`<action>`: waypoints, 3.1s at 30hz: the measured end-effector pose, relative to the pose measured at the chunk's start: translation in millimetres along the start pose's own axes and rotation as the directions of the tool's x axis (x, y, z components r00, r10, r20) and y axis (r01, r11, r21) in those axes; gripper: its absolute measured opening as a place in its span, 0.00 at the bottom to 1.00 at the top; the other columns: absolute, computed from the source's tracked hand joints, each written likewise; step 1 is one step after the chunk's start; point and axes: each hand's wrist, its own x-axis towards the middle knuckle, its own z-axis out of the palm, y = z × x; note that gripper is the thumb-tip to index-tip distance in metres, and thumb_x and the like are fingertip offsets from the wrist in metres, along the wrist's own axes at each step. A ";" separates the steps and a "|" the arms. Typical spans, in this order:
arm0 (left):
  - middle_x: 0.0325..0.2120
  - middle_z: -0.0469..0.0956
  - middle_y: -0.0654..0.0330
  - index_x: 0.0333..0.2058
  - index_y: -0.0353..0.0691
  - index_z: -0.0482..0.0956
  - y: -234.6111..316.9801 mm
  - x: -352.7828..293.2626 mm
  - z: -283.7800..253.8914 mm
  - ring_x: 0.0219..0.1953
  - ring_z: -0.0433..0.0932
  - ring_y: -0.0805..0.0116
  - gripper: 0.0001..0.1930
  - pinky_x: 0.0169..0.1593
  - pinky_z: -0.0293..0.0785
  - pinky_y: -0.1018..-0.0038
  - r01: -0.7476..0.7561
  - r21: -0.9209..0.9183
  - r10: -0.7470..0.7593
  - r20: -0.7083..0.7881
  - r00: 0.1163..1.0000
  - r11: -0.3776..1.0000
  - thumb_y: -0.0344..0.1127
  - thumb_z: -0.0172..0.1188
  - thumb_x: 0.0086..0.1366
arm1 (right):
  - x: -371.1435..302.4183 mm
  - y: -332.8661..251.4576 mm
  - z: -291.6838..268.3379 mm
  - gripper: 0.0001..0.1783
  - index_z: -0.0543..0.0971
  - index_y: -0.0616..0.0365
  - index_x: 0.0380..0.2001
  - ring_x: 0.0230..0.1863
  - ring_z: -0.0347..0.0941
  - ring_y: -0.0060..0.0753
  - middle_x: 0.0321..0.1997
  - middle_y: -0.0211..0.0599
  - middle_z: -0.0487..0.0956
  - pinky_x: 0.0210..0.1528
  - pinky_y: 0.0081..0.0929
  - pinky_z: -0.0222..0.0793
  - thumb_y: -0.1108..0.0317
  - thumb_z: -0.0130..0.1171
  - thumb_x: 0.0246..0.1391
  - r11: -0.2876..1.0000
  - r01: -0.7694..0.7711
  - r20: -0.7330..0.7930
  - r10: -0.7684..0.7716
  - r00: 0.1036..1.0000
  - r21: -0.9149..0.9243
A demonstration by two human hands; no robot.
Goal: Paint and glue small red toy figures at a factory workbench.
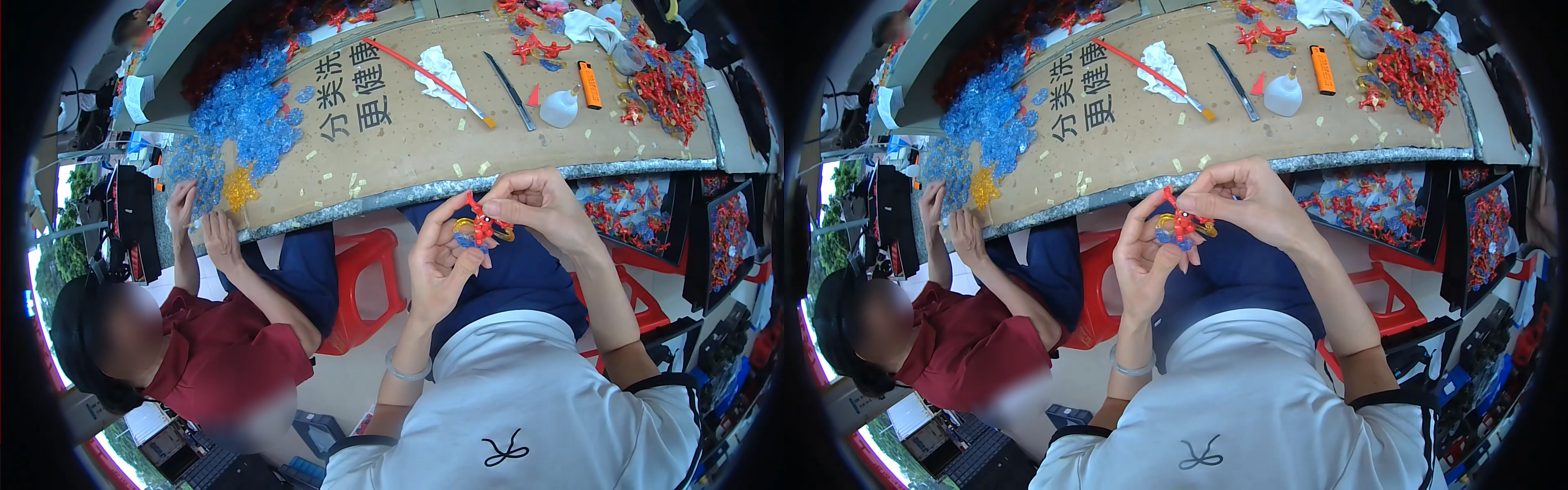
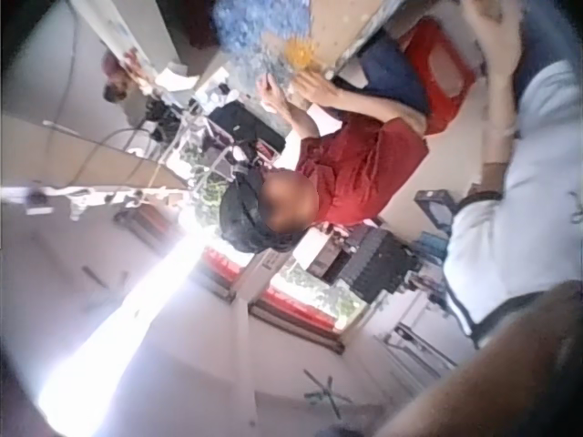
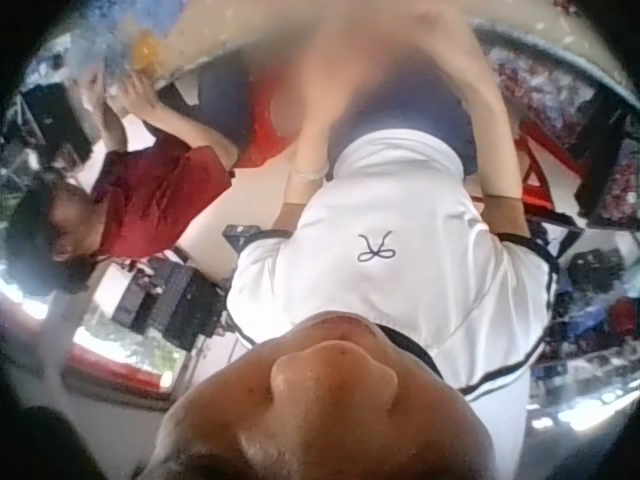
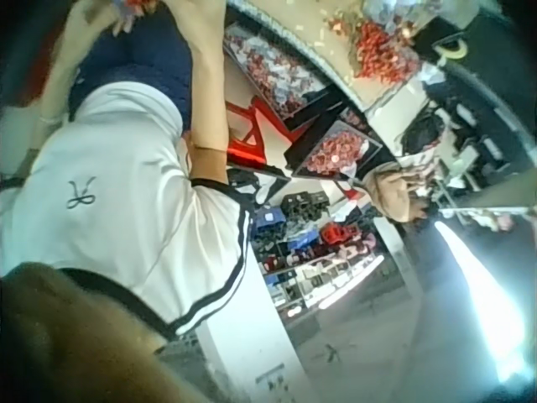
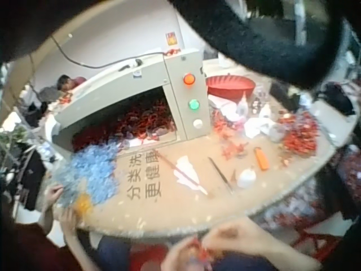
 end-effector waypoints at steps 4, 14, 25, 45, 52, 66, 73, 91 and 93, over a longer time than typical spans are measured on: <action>0.29 0.78 0.48 0.58 0.30 0.57 4.3 1.6 3.4 0.24 0.76 0.70 0.31 0.24 0.69 0.83 0.005 0.043 -0.003 -0.048 0.999 0.999 0.39 0.59 0.62 | -1.1 -6.7 0.2 0.12 0.82 0.65 0.31 0.31 0.71 0.15 0.28 0.31 0.80 0.34 0.14 0.66 0.64 0.60 0.54 0.999 -0.012 -0.063 0.010 0.998 -0.031; 0.29 0.77 0.47 0.60 0.32 0.54 6.1 2.9 3.2 0.21 0.75 0.68 0.28 0.22 0.67 0.82 0.055 -0.106 -0.056 -0.003 0.998 0.993 0.44 0.47 0.69 | -1.1 -7.3 -3.9 0.09 0.82 0.65 0.33 0.32 0.71 0.14 0.33 0.32 0.80 0.36 0.13 0.67 0.69 0.59 0.54 0.998 0.062 -0.085 -0.065 0.994 -0.030; 0.30 0.74 0.42 0.61 0.37 0.54 0.1 1.2 -0.6 0.21 0.73 0.66 0.24 0.21 0.66 0.80 0.307 -0.616 -0.224 0.210 0.952 0.726 0.46 0.31 0.73 | 2.3 0.6 -1.4 0.08 0.83 0.61 0.34 0.26 0.59 0.11 0.30 0.26 0.73 0.26 0.12 0.53 0.73 0.64 0.49 0.969 0.241 -0.010 -0.242 0.970 -0.054; 0.28 0.74 0.43 0.50 0.35 0.63 -20.9 -3.6 -0.6 0.20 0.72 0.66 0.24 0.18 0.62 0.82 0.551 -0.713 -0.393 0.401 0.828 0.433 0.48 0.29 0.72 | 3.2 2.6 -3.2 0.05 0.81 0.66 0.27 0.25 0.64 0.10 0.29 0.28 0.72 0.26 0.10 0.60 0.74 0.65 0.47 0.991 0.125 -0.064 -0.128 0.990 -0.052; 0.26 0.73 0.44 0.51 0.35 0.63 -22.0 -5.1 -0.2 0.18 0.70 0.66 0.22 0.17 0.61 0.83 0.542 -0.725 -0.427 0.367 0.826 0.425 0.47 0.31 0.72 | 1.8 -0.5 -3.9 0.05 0.81 0.67 0.25 0.30 0.72 0.14 0.30 0.31 0.75 0.32 0.11 0.68 0.75 0.64 0.47 0.997 0.078 -0.067 -0.077 0.995 0.022; 0.25 0.72 0.44 0.50 0.34 0.63 -16.5 -3.3 3.6 0.17 0.68 0.68 0.22 0.16 0.60 0.84 0.563 -0.745 -0.454 0.389 0.802 0.357 0.45 0.29 0.72 | 2.1 -1.9 -3.4 0.04 0.80 0.67 0.24 0.30 0.73 0.16 0.29 0.31 0.75 0.33 0.14 0.70 0.76 0.64 0.47 0.998 0.062 -0.062 -0.061 0.996 0.025; 0.32 0.73 0.42 0.53 0.34 0.61 -16.9 -1.9 2.4 0.21 0.70 0.67 0.21 0.20 0.64 0.83 0.549 -0.769 -0.410 0.407 0.816 0.329 0.44 0.34 0.71 | 1.2 -5.6 -1.7 0.04 0.81 0.68 0.27 0.29 0.74 0.16 0.30 0.32 0.75 0.34 0.15 0.72 0.76 0.63 0.48 0.995 0.088 -0.065 -0.085 0.994 0.043; 0.37 0.77 0.53 0.47 0.29 0.70 -4.8 1.3 20.8 0.34 0.78 0.74 0.24 0.37 0.76 0.80 -0.005 0.059 0.023 -0.298 0.954 0.998 0.20 0.67 0.50 | -2.2 -6.6 -9.1 0.08 0.84 0.57 0.34 0.23 0.57 0.10 0.26 0.25 0.76 0.23 0.13 0.50 0.73 0.64 0.47 0.937 0.183 -0.108 -0.224 0.969 -0.299; 0.37 0.77 0.53 0.46 0.29 0.70 -4.4 0.3 20.1 0.33 0.78 0.74 0.24 0.37 0.76 0.80 -0.027 0.180 0.080 -0.290 0.954 0.983 0.20 0.68 0.49 | -2.3 -7.1 -9.0 0.08 0.84 0.58 0.34 0.23 0.57 0.10 0.26 0.25 0.75 0.23 0.13 0.50 0.73 0.64 0.47 0.942 0.161 -0.118 -0.202 0.972 -0.294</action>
